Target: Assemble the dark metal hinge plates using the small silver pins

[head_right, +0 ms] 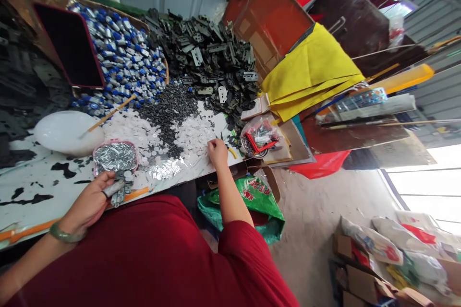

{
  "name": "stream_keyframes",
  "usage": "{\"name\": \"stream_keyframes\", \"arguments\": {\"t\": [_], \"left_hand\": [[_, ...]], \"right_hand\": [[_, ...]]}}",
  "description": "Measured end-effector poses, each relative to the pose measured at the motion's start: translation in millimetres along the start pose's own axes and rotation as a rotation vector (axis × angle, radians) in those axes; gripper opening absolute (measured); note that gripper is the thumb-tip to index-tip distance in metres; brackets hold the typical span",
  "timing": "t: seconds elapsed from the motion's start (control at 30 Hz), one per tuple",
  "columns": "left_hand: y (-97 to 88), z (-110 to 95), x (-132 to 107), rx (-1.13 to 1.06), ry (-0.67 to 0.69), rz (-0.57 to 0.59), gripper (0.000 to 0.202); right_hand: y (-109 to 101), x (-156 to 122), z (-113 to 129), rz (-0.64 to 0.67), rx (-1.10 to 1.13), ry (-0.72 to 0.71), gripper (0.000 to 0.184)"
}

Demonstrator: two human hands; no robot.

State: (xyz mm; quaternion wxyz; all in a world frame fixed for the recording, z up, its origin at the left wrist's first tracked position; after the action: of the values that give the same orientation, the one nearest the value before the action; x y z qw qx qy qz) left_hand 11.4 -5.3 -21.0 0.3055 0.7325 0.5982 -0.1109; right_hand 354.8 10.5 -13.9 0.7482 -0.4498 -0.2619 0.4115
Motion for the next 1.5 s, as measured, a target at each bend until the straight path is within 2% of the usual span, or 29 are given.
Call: {"name": "stream_keyframes", "arguments": {"t": [0.13, 0.23, 0.3, 0.37, 0.43, 0.53, 0.6, 0.67, 0.8, 0.97, 1.1, 1.2, 1.27, 1.3, 1.33, 1.4, 1.43, 1.5], "left_hand": [[4.0, 0.4, -1.4, 0.0, 0.002, -0.013, 0.044], [4.5, 0.6, -2.8, -0.004, 0.018, -0.009, 0.041], [4.9, 0.0, -2.8, -0.01, 0.024, -0.014, 0.039], [6.4, -1.1, -1.5, -0.018, 0.026, -0.025, 0.038], [8.7, -2.3, 1.3, -0.022, 0.038, -0.044, 0.037], [10.8, -3.7, 5.7, -0.005, 0.079, -0.068, 0.035], [10.2, -5.0, 6.7, 0.003, 0.114, -0.063, 0.033], [8.1, -7.0, 5.6, 0.01, 0.143, -0.056, 0.029], [3.9, -11.3, 1.5, 0.011, 0.159, -0.063, 0.024], [-0.3, -13.0, 2.0, 0.033, 0.165, -0.048, 0.021], [-6.9, -14.7, -0.9, 0.168, 0.192, 0.04, 0.028], [-9.7, -16.2, -5.0, 0.214, 0.217, 0.118, 0.024], [-9.7, -16.3, -6.8, 0.199, 0.228, 0.137, 0.023], [-9.4, -15.9, -7.2, 0.181, 0.233, 0.138, 0.024], [-9.3, -15.3, -7.3, 0.162, 0.234, 0.134, 0.024], [-10.0, -13.7, -7.1, 0.126, 0.225, 0.117, 0.025], [-11.0, -13.0, -7.1, 0.108, 0.221, 0.106, 0.025], [-13.5, -12.7, -7.4, 0.076, 0.221, 0.084, 0.024]], "right_hand": [[6.2, 10.0, -2.2, 0.013, -0.151, -0.1, 0.015], [10.2, 13.0, 4.4, -0.01, -0.207, -0.096, 0.015], [10.7, 12.7, 11.1, -0.045, -0.158, -0.083, 0.014], [13.9, 7.8, 23.7, -0.047, -0.012, -0.088, 0.013], [23.4, -3.9, 44.9, 0.058, 0.218, -0.129, 0.014], [44.3, -32.0, 87.8, 0.367, 0.548, -0.27, 0.019], [54.9, -51.0, 114.6, 0.541, 0.648, -0.381, 0.021], [60.2, -63.9, 133.9, 0.635, 0.669, -0.473, 0.02], [61.8, -70.0, 151.4, 0.67, 0.604, -0.567, 0.012], [62.9, -69.4, 155.7, 0.651, 0.515, -0.61, 0.009], [66.5, -70.3, 154.9, 0.728, 0.513, -0.591, 0.022], [71.2, -57.1, 159.7, 0.827, 0.483, -0.593, 0.035], [75.3, -35.2, 169.7, 0.876, 0.414, -0.613, 0.03], [77.6, -20.2, 176.8, 0.841, 0.364, -0.609, 0.025], [79.7, -3.2, 185.0, 0.733, 0.305, -0.59, 0.021], [83.9, 31.4, 202.8, 0.391, 0.155, -0.54, 0.018], [86.7, 46.1, 211.8, 0.269, 0.073, -0.546, 0.018], [92.9, 67.6, 226.6, 0.153, -0.084, -0.589, 0.018]]}}
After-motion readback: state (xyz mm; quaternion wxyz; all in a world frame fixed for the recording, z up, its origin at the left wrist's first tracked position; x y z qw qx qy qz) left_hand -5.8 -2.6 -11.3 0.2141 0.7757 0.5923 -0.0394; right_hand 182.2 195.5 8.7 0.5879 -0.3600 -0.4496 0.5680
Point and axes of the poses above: each hand's wrist, its own x-axis towards the middle knuckle, its own y-axis out of the palm, z = x × y, the point moved 1 cm from there along x, towards the middle knuckle, and after that the axes turned 2 degrees about y, right-handed, at the moved point
